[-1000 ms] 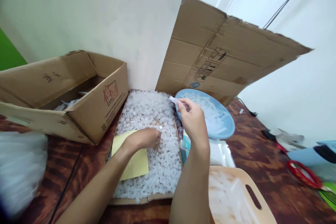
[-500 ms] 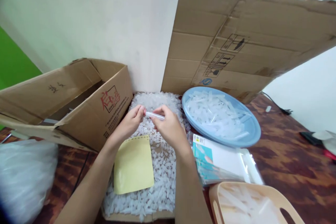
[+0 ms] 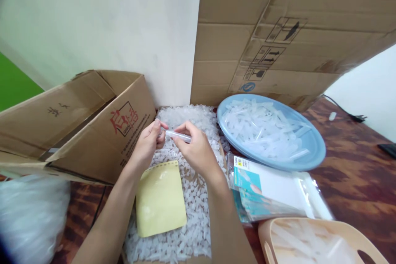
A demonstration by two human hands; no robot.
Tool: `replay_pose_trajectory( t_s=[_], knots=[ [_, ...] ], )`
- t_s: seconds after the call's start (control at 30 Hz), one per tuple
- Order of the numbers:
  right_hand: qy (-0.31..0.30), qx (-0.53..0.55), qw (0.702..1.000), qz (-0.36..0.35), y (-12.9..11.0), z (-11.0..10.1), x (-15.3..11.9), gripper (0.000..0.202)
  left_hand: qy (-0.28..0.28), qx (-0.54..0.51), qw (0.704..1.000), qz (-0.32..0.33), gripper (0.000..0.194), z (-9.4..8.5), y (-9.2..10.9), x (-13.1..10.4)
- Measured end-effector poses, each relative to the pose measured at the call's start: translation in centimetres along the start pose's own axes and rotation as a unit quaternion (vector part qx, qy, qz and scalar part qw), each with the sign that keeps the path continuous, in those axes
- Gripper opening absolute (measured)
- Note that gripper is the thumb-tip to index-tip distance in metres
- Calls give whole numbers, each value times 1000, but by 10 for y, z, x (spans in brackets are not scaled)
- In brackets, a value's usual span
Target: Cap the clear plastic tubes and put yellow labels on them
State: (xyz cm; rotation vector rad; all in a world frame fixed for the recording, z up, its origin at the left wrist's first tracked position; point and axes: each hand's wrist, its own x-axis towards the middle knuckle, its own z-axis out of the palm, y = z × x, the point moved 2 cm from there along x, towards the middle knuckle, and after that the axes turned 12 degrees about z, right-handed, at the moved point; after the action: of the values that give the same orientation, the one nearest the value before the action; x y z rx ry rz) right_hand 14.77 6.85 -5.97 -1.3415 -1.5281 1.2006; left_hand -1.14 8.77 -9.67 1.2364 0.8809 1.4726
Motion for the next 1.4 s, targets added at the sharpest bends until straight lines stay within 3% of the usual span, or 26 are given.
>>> replay_pose_trajectory(
  t_s=[0.27, 0.4, 0.5, 0.67, 0.87, 1.1, 1.4],
  knots=[
    [-17, 50, 999, -7, -7, -4, -3, 12, -120, 31, 992, 0, 48, 1, 13, -8],
    [-35, 82, 995, -48, -6, -11, -3, 13, -191, 52, 980, -14, 45, -1, 25, -13],
    [-50, 83, 992, -77, -6, -13, -4, 11, -214, 51, 975, -26, 46, -1, 30, -15],
    [-77, 77, 991, -73, -5, -12, -4, 11, -207, 23, 977, -50, 59, -1, 29, -14],
    [-49, 35, 995, -78, -2, -5, 0, 13, -135, 76, 985, -70, 71, -1, 19, -11],
    [-12, -37, 996, -80, 0, 0, 1, 21, -88, 155, 983, -44, 62, 0, 6, -7],
    [-6, -34, 997, -65, 2, -3, 3, 21, -85, 212, 974, 7, 41, 0, 12, -5]
  ],
)
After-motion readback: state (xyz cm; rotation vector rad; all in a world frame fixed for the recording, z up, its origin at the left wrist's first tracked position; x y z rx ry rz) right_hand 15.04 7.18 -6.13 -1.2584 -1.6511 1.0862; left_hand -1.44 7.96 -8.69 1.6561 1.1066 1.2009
